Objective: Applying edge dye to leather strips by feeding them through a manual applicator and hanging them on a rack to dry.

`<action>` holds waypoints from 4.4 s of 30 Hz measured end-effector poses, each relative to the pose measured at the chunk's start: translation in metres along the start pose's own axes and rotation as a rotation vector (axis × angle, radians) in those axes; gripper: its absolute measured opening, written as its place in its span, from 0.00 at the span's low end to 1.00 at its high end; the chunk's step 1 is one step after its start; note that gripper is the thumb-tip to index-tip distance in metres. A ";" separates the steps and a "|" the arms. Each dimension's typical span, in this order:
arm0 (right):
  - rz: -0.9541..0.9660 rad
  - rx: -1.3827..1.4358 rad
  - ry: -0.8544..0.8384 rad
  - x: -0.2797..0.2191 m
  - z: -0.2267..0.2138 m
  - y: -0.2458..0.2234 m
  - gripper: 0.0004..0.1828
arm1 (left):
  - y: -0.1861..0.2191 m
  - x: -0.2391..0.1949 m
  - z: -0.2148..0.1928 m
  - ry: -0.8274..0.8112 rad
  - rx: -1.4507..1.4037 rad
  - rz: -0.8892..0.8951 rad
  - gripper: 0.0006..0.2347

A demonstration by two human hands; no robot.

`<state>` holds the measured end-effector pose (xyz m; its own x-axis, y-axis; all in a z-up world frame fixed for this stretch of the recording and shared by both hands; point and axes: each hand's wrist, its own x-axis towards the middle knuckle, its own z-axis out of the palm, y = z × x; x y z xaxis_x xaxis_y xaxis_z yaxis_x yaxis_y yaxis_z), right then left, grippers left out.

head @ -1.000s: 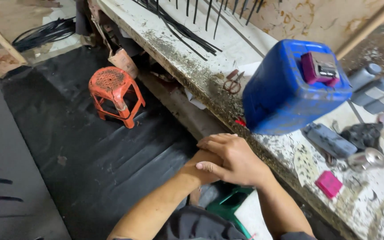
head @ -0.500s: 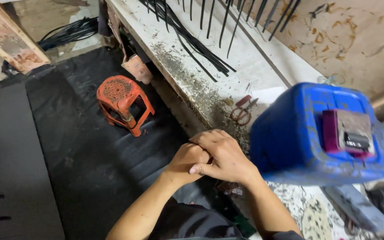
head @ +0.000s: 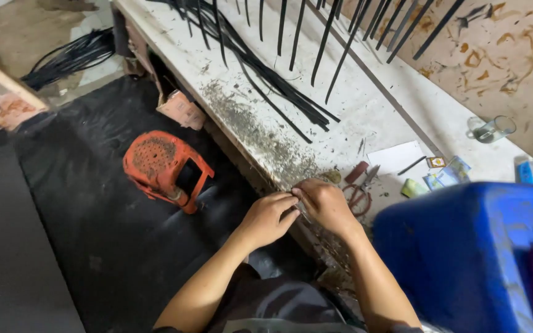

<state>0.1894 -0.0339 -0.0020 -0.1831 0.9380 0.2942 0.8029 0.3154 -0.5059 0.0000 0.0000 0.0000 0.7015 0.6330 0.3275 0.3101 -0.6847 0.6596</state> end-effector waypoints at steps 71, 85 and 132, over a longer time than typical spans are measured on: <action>0.338 1.213 1.201 0.006 -0.079 0.100 0.05 | 0.029 0.267 0.013 -0.171 -0.508 0.518 0.11; 0.299 0.780 1.357 -0.018 -0.095 0.069 0.05 | 0.035 0.273 0.023 -0.146 -0.451 0.792 0.02; 0.788 -0.415 0.828 -0.251 -0.266 -0.038 0.06 | 0.361 0.289 0.145 -0.419 -0.077 1.822 0.08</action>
<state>0.3555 -0.3199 0.1592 0.7324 0.4289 0.5288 0.6794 -0.5116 -0.5260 0.4077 -0.1166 0.2353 0.1898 -0.8895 0.4156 -0.9224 -0.3066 -0.2349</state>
